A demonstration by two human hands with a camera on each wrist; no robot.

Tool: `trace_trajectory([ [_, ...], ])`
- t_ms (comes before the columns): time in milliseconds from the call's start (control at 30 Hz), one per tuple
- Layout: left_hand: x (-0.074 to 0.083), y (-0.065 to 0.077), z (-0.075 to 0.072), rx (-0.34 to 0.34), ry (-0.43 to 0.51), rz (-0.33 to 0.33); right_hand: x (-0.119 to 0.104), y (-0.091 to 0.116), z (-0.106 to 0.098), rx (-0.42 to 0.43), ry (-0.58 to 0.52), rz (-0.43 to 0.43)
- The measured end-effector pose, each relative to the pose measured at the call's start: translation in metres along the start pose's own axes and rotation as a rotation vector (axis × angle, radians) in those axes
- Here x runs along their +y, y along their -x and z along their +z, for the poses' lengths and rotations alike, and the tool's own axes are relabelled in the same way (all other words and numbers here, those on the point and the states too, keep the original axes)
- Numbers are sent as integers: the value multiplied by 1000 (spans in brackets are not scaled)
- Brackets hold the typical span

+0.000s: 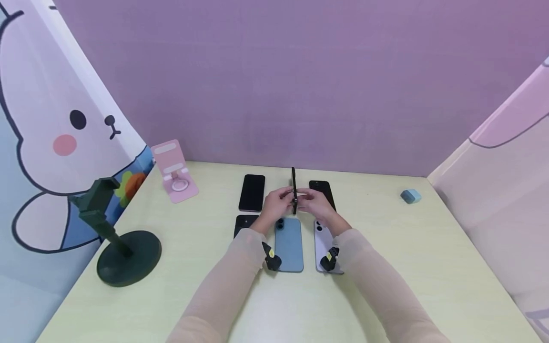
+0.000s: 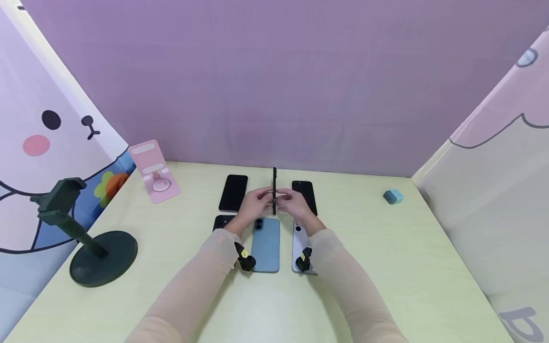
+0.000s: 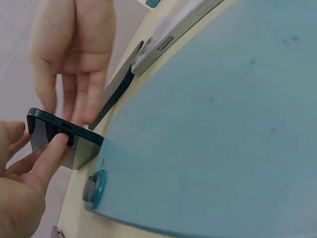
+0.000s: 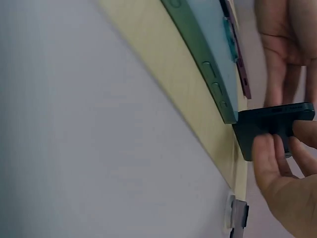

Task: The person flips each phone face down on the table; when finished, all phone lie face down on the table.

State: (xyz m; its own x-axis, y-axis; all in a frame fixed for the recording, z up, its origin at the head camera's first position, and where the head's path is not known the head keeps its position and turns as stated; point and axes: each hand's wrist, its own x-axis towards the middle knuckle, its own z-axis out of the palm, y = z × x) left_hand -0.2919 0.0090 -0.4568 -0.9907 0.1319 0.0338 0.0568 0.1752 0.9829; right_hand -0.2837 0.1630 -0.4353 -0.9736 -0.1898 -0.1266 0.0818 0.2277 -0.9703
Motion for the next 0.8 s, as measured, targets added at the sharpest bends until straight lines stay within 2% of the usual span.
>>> trace_trajectory([
  [167, 3, -1, -3, -11, -20, 22, 2, -2, 3, -6, 84, 39],
  [400, 10, 1, -11, -12, -150, 73, 0, -5, 9, 28, 102, 118],
  [633, 4, -1, -20, 21, -262, 38, 5, -10, 10, 59, 189, 135],
  [800, -2, -2, -22, 38, -413, 19, 5, -11, 9, 70, 270, 146],
])
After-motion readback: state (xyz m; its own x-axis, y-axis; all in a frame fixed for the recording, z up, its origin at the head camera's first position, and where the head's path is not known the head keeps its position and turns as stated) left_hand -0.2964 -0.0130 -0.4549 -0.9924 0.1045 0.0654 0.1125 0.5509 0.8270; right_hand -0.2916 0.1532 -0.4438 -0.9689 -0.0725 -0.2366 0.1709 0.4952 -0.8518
